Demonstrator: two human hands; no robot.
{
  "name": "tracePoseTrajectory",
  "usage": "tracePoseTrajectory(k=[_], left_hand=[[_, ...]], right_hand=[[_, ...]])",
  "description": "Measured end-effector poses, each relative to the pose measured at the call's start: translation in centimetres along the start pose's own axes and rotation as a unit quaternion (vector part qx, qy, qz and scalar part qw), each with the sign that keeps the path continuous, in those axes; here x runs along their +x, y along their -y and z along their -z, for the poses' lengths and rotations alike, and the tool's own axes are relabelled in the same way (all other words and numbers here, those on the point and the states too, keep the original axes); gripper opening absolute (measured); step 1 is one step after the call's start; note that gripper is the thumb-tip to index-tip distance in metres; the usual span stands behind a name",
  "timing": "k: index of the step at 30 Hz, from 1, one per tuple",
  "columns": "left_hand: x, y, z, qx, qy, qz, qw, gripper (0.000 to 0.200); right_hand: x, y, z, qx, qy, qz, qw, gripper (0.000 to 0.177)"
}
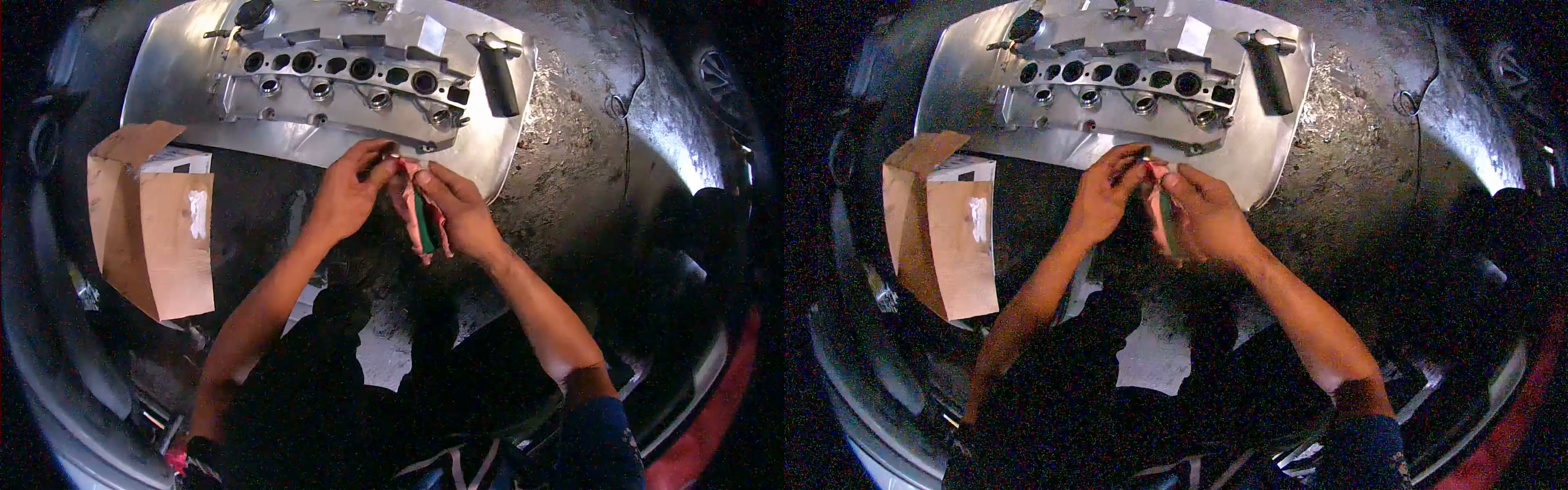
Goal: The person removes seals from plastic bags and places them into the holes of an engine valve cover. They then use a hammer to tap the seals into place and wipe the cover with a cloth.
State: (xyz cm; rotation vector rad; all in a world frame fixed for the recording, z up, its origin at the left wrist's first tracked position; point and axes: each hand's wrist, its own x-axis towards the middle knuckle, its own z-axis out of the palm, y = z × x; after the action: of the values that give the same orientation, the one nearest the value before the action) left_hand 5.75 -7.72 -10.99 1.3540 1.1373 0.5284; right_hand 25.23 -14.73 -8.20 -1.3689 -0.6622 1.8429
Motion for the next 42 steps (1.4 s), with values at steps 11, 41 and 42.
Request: tracePoseTrajectory(k=[11, 41, 42], left_hand=[[1.8, -1.5, 3.6, 0.103, -0.03, 0.016, 0.994, 0.042], [-4.3, 5.9, 7.8, 0.102, 0.004, 0.102, 0.99, 0.048], [-3.9, 5.7, 7.9, 0.109, -0.002, 0.094, 0.99, 0.048]], right_hand=[[0.0, -0.4, -1.1, -0.36, -0.001, 0.227, 0.905, 0.031], [-1.0, -9.6, -7.7, -0.571, -0.034, 0.177, 0.801, 0.073], [-0.9, -9.3, -7.3, -0.574, -0.042, 0.189, 0.796, 0.072]])
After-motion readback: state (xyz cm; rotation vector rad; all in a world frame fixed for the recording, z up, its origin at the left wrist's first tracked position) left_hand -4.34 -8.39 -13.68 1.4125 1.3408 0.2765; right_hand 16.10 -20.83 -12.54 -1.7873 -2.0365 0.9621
